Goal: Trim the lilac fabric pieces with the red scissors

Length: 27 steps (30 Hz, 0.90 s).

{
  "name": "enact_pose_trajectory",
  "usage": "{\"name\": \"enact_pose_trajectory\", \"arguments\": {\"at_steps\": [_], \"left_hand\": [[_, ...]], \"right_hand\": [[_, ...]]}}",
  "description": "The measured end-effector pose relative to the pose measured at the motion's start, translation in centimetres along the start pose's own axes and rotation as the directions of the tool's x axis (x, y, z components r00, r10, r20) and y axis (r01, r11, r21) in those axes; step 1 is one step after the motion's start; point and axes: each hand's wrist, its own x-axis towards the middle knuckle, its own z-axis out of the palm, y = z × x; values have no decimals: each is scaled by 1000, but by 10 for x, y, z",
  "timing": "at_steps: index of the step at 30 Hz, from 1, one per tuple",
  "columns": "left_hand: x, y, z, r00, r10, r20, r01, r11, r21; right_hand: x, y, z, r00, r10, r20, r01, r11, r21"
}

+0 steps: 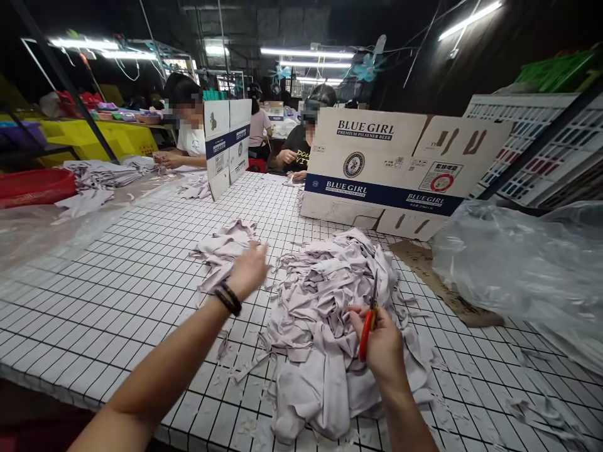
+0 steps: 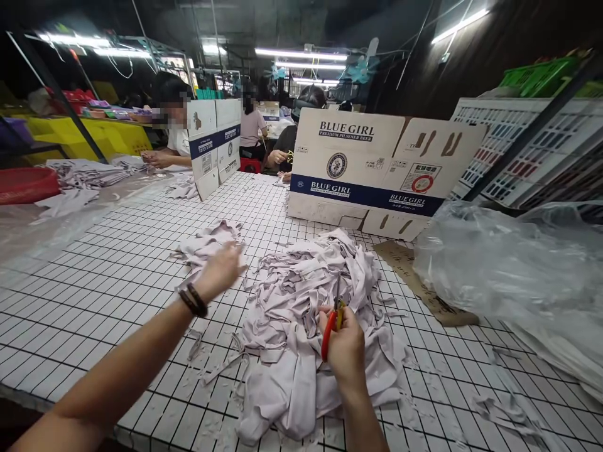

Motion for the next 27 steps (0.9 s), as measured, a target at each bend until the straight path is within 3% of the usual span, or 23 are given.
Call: {"name": "enact_pose_trajectory", "arguments": {"at_steps": [2, 5, 8, 11, 14, 17, 22, 27], "left_hand": [[-16, 18, 37, 988, 125, 89, -103, 971, -217], [-39, 29, 78, 979, 168, 113, -95, 874, -476], [-55, 27, 94, 990, 86, 108, 8, 742, -670], [-74, 22, 99, 964, 28, 265, 205, 559, -803], [-95, 23, 105, 876, 31, 481, 446, 323, -834], [-106, 32, 113, 815, 16, 580, 578, 53, -814], [-103, 48, 120, 793, 38, 609, 590, -300, -750], [-104, 49, 124, 762, 70, 644, 597, -461, -656]], "right_hand": [[0, -2, 1, 999, -23, 33, 24, 999, -36], [9, -6, 9, 992, -57, 116, 71, 990, -119], [30, -13, 22, 974, -69, 218, 123, 961, -247], [57, -18, 36, 952, -56, 302, 168, 918, -360], [74, -22, 44, 937, -26, 349, 184, 886, -426], [75, -25, 41, 921, -22, 389, 198, 887, -418], [50, -25, 22, 899, -33, 436, 176, 940, -292], [40, -24, 21, 932, -26, 361, 139, 947, -290]]}}
